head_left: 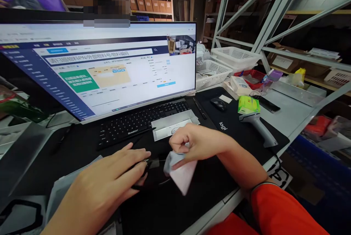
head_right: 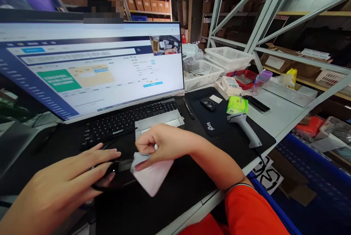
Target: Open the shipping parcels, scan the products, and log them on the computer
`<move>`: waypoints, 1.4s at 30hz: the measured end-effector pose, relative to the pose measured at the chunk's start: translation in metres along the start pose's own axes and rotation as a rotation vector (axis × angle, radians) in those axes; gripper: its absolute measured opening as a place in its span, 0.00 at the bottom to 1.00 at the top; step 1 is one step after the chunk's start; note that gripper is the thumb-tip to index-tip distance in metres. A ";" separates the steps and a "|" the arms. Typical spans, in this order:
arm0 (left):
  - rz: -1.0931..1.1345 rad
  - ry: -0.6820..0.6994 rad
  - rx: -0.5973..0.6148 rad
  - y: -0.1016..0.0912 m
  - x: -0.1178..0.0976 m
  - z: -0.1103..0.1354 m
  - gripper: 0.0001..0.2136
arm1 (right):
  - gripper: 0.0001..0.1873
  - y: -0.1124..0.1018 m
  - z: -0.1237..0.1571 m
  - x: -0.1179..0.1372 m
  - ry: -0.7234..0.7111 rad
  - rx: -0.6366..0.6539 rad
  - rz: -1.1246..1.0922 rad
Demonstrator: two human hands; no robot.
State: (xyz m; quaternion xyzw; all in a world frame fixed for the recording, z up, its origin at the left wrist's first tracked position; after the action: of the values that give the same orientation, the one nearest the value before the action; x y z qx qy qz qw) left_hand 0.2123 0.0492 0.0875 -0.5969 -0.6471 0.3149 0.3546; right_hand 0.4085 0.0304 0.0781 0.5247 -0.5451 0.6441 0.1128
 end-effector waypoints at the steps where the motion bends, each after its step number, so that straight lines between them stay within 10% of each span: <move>1: -0.012 0.006 0.011 0.004 -0.001 0.000 0.11 | 0.29 0.006 -0.002 0.002 0.006 -0.056 0.033; 4: 0.009 -0.028 0.043 0.015 -0.002 0.004 0.10 | 0.27 0.018 -0.007 0.004 0.022 -0.134 0.102; 9: 0.165 -0.069 0.007 0.013 0.006 0.017 0.06 | 0.29 -0.008 0.006 -0.011 -0.013 0.155 -0.031; 17: 0.326 -0.176 -0.006 0.007 0.018 0.023 0.05 | 0.34 -0.080 0.036 -0.029 0.132 -0.259 -0.217; 33: 0.296 -0.131 -0.023 -0.002 0.011 0.018 0.05 | 0.35 -0.040 0.018 -0.016 0.094 -0.239 -0.400; 38: 0.223 -0.161 0.036 0.010 0.005 0.017 0.06 | 0.22 -0.007 0.007 -0.002 -0.060 -0.023 -0.161; 42: 0.164 -0.203 -0.003 0.004 0.002 0.012 0.16 | 0.16 0.003 0.004 0.002 -0.070 -0.093 -0.111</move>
State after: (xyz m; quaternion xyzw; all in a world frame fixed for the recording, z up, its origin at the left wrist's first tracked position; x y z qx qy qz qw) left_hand 0.2039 0.0519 0.0780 -0.6134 -0.6292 0.4007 0.2595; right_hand 0.4080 0.0248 0.0773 0.5706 -0.5480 0.5921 0.1533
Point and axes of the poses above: each hand's wrist, its own z-axis away from the middle knuckle, its own y-axis out of the palm, x = y × z, the point moved 5 cm from there along -z, towards the middle knuckle, and after that the axes turned 9 degrees about z, right-handed, at the moved point
